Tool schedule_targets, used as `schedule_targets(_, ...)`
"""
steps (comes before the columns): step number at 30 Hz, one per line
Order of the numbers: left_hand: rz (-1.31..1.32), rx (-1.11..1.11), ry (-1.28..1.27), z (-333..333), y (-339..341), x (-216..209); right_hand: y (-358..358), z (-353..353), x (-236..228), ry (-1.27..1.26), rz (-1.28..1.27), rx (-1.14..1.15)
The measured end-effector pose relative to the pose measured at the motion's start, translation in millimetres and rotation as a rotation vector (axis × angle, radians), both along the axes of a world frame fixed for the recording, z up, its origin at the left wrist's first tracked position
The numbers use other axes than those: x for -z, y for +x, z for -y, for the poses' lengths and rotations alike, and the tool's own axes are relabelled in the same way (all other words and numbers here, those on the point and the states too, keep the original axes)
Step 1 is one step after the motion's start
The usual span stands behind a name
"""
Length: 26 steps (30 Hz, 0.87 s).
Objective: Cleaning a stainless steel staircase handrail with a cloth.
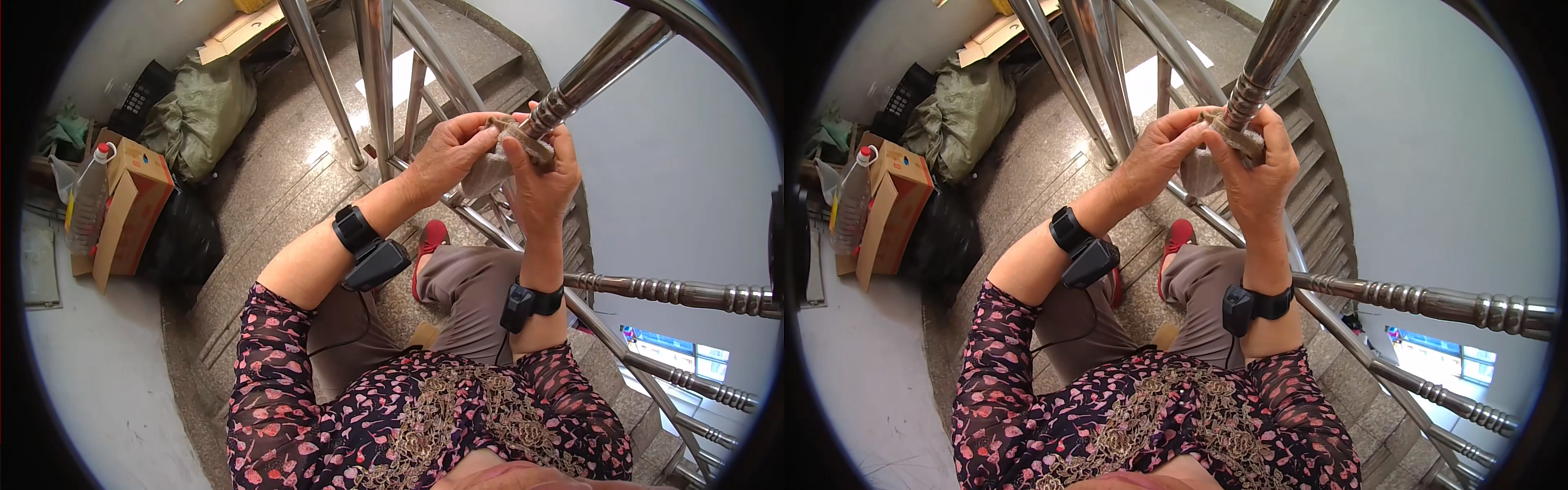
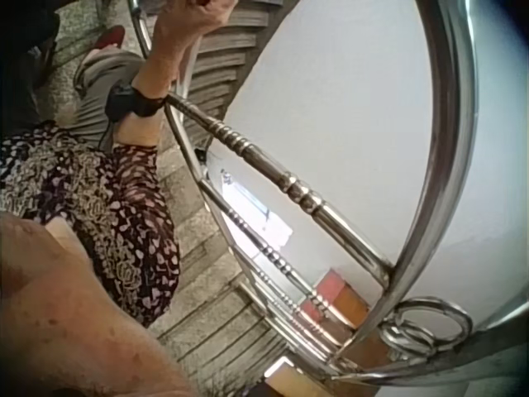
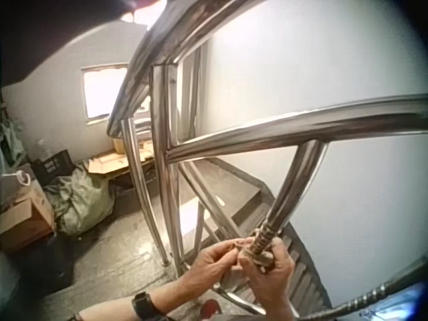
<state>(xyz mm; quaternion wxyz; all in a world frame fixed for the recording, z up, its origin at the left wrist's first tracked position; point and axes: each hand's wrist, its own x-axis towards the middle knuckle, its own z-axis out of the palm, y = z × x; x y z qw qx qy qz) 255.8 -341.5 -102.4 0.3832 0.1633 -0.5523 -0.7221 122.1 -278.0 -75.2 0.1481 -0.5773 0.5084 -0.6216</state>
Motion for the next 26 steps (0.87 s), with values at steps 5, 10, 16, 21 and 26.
schedule_targets(5,0.064,0.082,0.023,-2.1,5.8,-11.6,-0.6,-1.6,0.9,-0.013,0.062,-0.022)
schedule_targets(10,0.018,0.033,-0.175,-8.8,3.3,-13.1,-0.9,-2.1,1.5,-0.04,0.04,-0.009)
schedule_targets(16,0.143,0.192,-0.279,1.5,8.6,-4.2,-0.7,-3.2,-1.4,-0.051,-0.049,0.006)
schedule_targets(21,0.332,0.242,-0.327,6.9,9.5,12.8,0.4,-4.4,-6.7,0.007,-0.028,-0.059)
schedule_targets(26,0.405,0.219,-0.277,9.0,3.9,42.5,2.4,-3.6,-6.5,0.233,-0.122,-0.103)
